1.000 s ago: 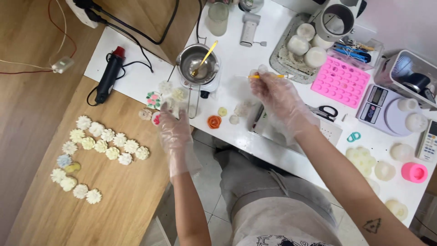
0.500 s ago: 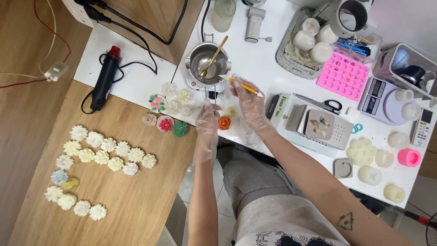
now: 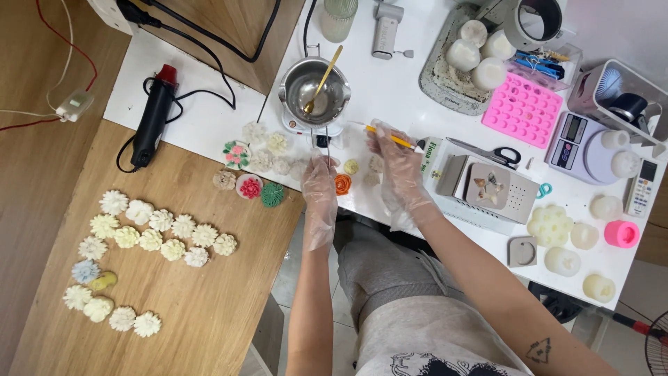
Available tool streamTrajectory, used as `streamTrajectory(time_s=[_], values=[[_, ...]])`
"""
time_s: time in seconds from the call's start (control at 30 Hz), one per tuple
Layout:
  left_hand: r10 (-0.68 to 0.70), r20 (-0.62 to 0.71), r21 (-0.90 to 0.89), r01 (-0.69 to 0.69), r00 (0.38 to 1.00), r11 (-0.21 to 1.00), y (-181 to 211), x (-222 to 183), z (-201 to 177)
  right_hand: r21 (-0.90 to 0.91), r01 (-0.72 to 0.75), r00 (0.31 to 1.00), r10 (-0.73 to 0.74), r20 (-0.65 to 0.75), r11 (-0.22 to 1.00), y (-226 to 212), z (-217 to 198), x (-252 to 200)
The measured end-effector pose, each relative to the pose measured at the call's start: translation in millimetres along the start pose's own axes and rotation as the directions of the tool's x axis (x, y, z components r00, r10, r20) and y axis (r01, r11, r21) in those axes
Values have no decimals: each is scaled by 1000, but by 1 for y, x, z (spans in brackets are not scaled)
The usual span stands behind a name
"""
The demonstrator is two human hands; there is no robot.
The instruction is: Refining and detailing decorative floral wax pieces using a heat gun and a sculpting tool.
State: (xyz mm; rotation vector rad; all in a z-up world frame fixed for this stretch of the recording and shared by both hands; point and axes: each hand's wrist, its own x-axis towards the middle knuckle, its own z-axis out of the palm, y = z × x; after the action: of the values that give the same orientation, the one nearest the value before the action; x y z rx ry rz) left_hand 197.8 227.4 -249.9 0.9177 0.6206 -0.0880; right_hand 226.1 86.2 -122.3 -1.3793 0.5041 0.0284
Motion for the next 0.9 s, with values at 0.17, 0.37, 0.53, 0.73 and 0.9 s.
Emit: streamTrajectory(time_s=[0.17, 0.37, 0.53, 0.73, 0.9], values=[[51, 43, -4, -51, 998, 999, -12, 4, -5, 250, -139, 986, 157, -53, 958, 8, 20, 22], [66, 31, 89, -68, 997, 994, -15, 7, -8, 358, -72, 996, 87, -26, 931, 44, 31, 49], [86, 0, 163, -85, 996, 983, 13, -20, 7, 329, -20, 997, 42, -60, 944, 52, 26, 47], [116, 52, 51, -119, 992, 992, 0, -11, 1, 348, -54, 982, 112, -150, 936, 50, 21, 40], [57, 22, 126, -60, 998, 990, 25, -28, 12, 339, -158, 964, 219, -149, 927, 51, 1, 11]])
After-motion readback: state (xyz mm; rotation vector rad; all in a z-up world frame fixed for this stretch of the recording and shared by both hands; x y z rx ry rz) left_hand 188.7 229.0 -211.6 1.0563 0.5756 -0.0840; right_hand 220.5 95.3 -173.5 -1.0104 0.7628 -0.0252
